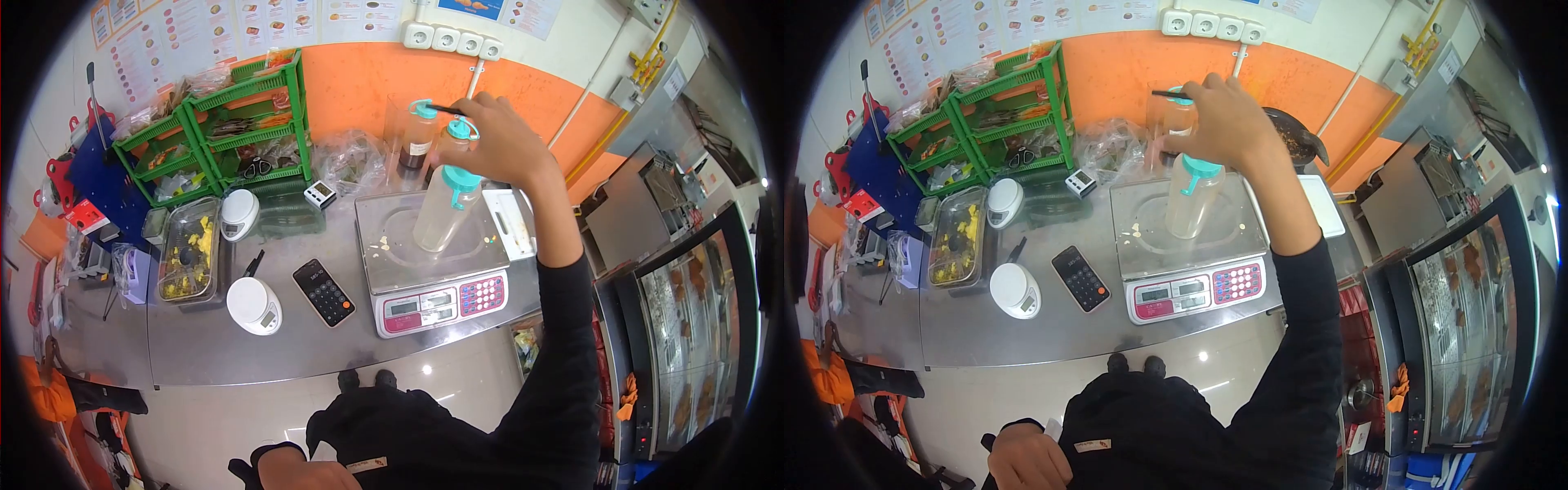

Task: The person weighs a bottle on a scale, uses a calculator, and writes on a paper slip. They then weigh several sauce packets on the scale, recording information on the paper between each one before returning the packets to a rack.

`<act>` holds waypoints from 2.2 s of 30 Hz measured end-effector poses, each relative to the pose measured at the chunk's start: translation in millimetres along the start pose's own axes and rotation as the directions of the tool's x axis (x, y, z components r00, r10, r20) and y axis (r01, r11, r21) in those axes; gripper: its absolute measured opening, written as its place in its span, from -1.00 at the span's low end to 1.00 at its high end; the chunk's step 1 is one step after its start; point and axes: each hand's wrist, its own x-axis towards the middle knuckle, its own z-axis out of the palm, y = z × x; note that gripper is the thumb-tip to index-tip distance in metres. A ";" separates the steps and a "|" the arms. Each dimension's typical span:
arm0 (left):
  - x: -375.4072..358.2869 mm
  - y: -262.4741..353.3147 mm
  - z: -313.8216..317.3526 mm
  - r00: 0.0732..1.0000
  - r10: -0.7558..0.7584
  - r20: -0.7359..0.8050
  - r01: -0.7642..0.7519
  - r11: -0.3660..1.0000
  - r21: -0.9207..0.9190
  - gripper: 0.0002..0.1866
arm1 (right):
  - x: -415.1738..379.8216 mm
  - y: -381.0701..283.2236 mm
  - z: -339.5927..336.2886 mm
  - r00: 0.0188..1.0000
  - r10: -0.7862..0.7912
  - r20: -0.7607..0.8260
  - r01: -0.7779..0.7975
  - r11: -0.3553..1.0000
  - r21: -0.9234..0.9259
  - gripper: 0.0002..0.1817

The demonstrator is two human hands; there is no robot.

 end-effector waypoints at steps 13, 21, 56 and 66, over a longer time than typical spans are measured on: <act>-12.6 9.6 -2.3 0.995 0.027 0.099 -0.018 0.996 -0.087 -0.75 | -42.6 -3.4 -36.1 0.904 0.036 -0.425 0.033 0.988 0.153 -0.50; -19.6 14.2 -6.8 0.985 0.052 0.165 -0.041 0.997 -0.066 -0.76 | -72.3 -26.9 -47.0 0.844 0.096 -0.527 0.006 0.982 0.190 -0.57; -337.9 -6.1 -177.2 0.165 -0.620 -0.767 -0.241 0.729 -0.641 -0.58 | -188.5 -182.3 337.6 0.886 0.309 0.347 -0.464 0.560 0.687 -0.33; -334.6 -4.7 -176.1 0.108 -0.628 -0.770 -0.205 0.744 -0.636 -0.59 | -183.0 -184.2 329.5 0.870 0.323 0.372 -0.491 0.623 0.608 -0.37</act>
